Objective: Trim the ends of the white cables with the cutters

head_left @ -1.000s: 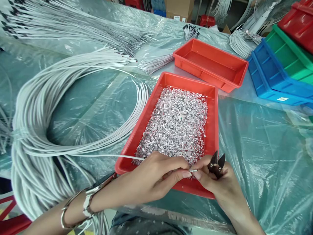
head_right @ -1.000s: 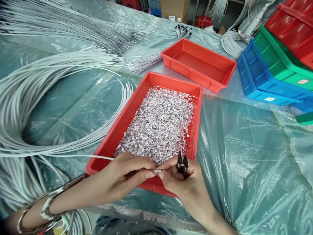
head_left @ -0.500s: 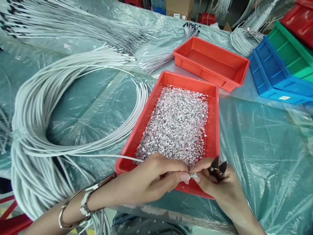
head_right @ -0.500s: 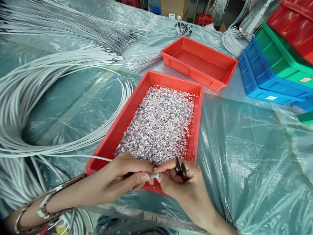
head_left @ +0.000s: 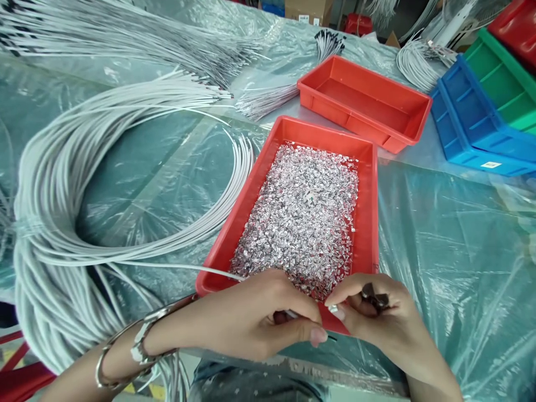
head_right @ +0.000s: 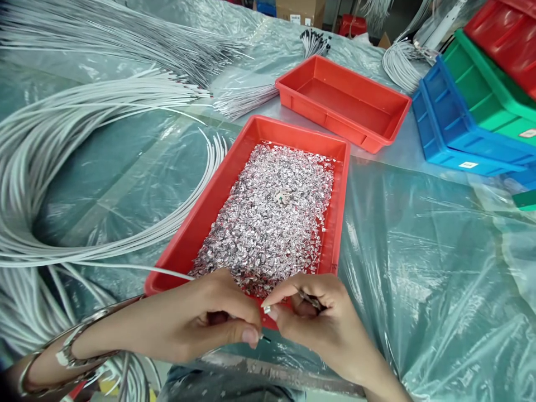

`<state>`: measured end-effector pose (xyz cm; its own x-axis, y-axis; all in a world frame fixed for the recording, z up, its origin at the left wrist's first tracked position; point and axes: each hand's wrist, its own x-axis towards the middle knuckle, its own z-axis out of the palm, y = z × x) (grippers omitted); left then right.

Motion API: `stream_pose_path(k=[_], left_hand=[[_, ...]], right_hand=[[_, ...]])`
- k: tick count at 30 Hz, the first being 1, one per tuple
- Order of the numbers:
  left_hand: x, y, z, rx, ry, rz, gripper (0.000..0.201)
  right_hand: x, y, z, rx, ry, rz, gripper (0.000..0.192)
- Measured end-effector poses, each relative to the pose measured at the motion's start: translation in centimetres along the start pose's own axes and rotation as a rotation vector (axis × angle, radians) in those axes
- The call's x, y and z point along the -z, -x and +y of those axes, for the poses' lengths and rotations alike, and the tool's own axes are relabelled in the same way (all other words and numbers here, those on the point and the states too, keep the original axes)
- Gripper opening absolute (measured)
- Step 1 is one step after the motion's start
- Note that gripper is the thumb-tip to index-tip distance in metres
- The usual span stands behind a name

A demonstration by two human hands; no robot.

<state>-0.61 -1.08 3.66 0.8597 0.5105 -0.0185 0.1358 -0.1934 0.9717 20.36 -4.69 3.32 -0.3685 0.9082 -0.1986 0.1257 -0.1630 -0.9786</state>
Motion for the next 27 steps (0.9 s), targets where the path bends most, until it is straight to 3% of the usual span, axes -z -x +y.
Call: stream_pose_path(k=[6,10,13,16,18,20,23,27], left_hand=[[0.0,-0.2,-0.1,-0.022,-0.039,-0.033,0.017],[-0.1,-0.2,-0.1,-0.013,-0.008,-0.032,0.015],[-0.2,-0.2,-0.3,-0.001,0.010,-0.039,0.015],[-0.4,-0.1,-0.6,-0.004,0.018,-0.033,0.015],[-0.6,-0.1,-0.7,-0.013,0.018,0.027,0.012],[-0.9,-0.2,-0.8,0.002,0.020,0.165,0.013],[-1.2,-0.3,-0.8,0.046,0.019,0.395,0.020],[-1.4,-0.1,-0.8,0.070,-0.013,0.449,0.021]], right_hand=[[0.7,-0.3,0.4,0.070,0.133,0.240,0.009],[0.8,-0.7,0.6,0.091,0.232,0.366,0.020],[0.6,-0.8,0.6,0.095,0.271,0.428,0.029],[0.6,-0.5,0.4,0.102,0.265,0.406,0.029],[0.6,-0.1,0.4,0.115,0.251,0.380,0.024],[0.6,0.3,0.5,0.143,0.232,0.372,0.016],[0.1,0.7,0.9,0.190,0.211,0.377,0.021],[-1.4,0.7,1.3,0.229,0.310,0.368,0.008]])
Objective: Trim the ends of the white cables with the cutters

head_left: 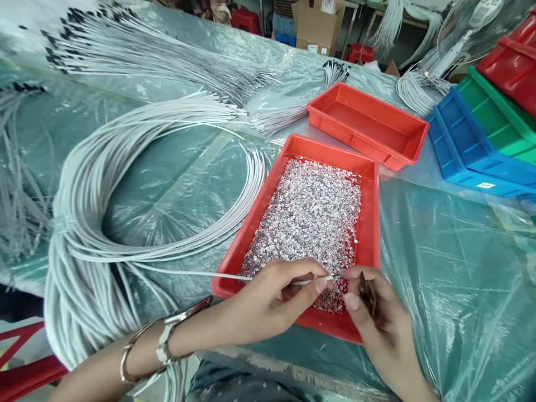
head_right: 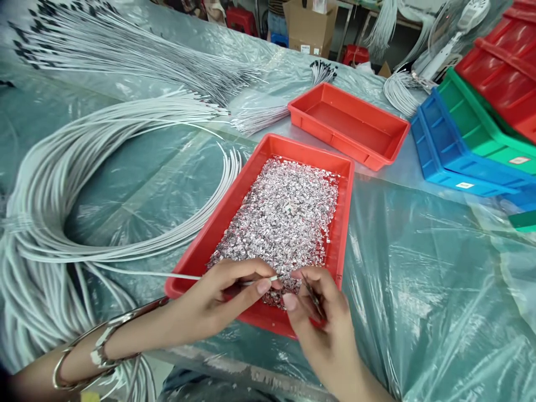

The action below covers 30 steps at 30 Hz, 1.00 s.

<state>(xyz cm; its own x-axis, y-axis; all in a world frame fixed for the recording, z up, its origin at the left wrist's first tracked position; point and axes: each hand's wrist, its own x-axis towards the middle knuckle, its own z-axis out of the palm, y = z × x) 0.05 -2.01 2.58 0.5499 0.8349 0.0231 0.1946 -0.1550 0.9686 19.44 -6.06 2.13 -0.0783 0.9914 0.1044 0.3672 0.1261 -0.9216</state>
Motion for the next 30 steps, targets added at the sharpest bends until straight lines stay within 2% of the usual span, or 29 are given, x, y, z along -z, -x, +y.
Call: stream_pose_path(k=[4,7,9,14,23,30], left_hand=[[-0.01,0.24,-0.24,-0.009,0.034,0.005,0.018],[-0.07,0.33,-0.24,-0.019,0.051,0.007,0.015],[-0.05,0.34,-0.11,-0.026,0.057,0.004,0.015],[0.09,0.20,0.15,-0.033,0.061,0.001,0.016],[0.13,0.09,0.20,-0.044,0.081,-0.013,0.016],[0.16,0.08,0.19,-0.029,0.100,-0.022,0.015]], right_hand=[[-0.76,0.23,-0.20,0.065,0.106,0.086,0.008],[-0.58,0.12,-0.11,0.081,0.096,-0.031,0.012],[-0.48,-0.05,-0.10,0.038,0.084,-0.115,0.018],[-0.75,-0.38,-0.47,-0.010,0.079,-0.202,0.020],[-0.82,-0.48,-0.39,-0.084,-0.028,-0.255,0.022],[-0.87,-0.40,-0.56,-0.129,-0.090,-0.235,0.025]])
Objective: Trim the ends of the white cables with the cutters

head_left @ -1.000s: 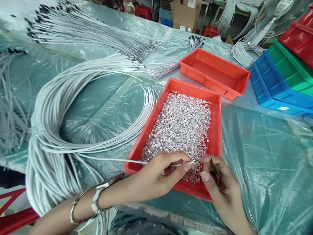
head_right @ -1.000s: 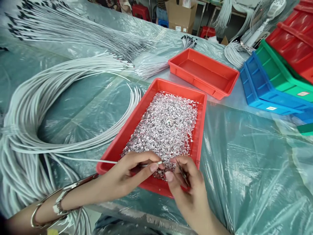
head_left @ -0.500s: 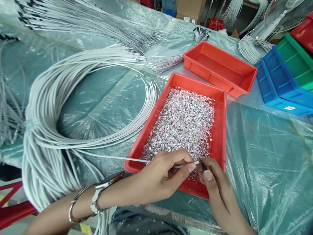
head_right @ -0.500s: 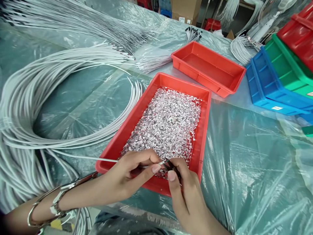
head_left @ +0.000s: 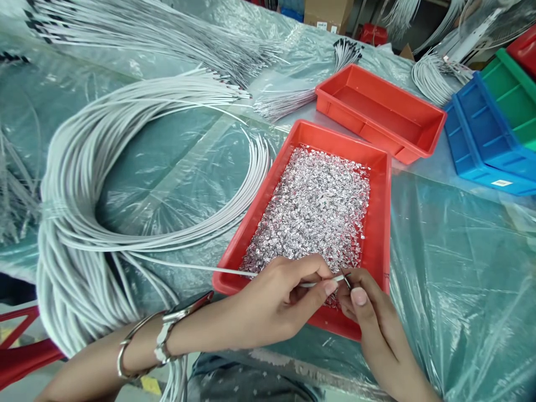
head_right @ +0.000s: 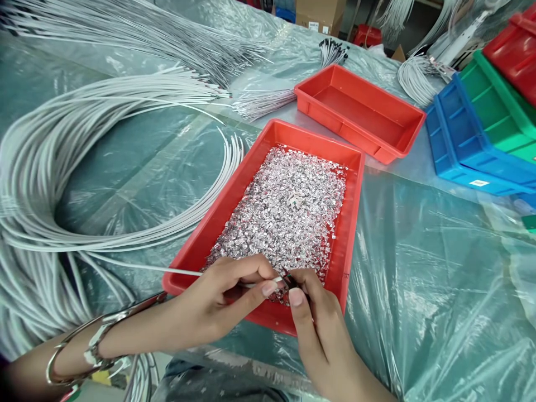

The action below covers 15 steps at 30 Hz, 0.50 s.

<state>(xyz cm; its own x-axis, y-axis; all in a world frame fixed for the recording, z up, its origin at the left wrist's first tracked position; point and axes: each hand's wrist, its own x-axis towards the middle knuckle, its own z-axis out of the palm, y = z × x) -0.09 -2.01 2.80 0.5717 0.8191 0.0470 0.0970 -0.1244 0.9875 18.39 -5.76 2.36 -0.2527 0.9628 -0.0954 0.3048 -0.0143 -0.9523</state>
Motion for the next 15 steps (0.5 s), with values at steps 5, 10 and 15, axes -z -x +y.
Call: stream_pose_path(k=[5,10,15], left_hand=[[-0.01,0.01,0.04,0.012,-0.010,-0.001,0.015],[-0.04,0.00,0.02,0.001,0.000,0.004,0.017],[-0.04,-0.04,-0.12,-0.003,0.012,0.002,0.016]], right_hand=[[0.00,0.06,0.07,-0.019,-0.044,-0.013,0.027],[-0.09,0.14,-0.09,-0.049,-0.029,0.015,0.029],[-0.14,0.05,-0.29,-0.081,-0.023,-0.008,0.032]])
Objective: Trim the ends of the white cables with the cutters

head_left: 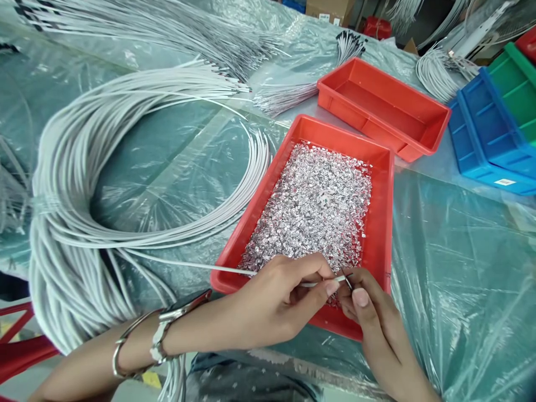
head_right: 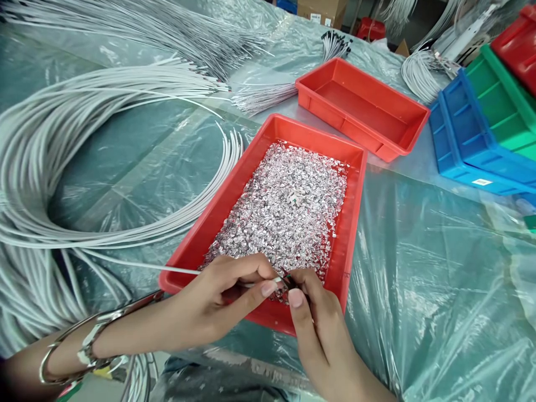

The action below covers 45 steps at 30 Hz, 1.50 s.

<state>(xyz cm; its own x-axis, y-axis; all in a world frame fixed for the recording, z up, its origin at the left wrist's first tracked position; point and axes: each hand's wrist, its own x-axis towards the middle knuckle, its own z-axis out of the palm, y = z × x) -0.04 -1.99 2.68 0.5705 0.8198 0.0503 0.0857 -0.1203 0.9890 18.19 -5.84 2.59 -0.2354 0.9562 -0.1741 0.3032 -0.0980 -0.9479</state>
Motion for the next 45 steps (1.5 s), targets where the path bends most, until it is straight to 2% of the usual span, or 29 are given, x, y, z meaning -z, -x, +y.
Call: stream_pose_path(k=[5,15,29,35,40,45], left_hand=[[0.0,-0.1,0.2,0.041,-0.011,-0.004,0.016],[0.0,-0.2,0.5,-0.005,-0.070,-0.041,0.018],[0.0,0.1,0.3,-0.044,-0.069,-0.007,0.015],[-0.1,0.2,0.1,-0.035,-0.032,-0.018,0.016],[-0.1,0.3,-0.1,-0.038,-0.069,-0.009,0.016],[-0.2,0.2,0.0,-0.064,-0.101,-0.012,0.018]], right_hand=[[0.1,0.0,0.1,-0.027,0.006,-0.015,0.034],[-0.7,-0.1,-0.4,-0.040,-0.008,0.047,0.039],[-0.8,0.4,0.2,-0.022,0.012,0.099,0.029],[-0.9,0.6,0.4,0.033,-0.035,0.201,0.030],[-1.0,0.8,0.4,0.186,0.085,0.379,0.007],[-1.0,0.7,0.6,0.292,0.223,0.474,0.019]])
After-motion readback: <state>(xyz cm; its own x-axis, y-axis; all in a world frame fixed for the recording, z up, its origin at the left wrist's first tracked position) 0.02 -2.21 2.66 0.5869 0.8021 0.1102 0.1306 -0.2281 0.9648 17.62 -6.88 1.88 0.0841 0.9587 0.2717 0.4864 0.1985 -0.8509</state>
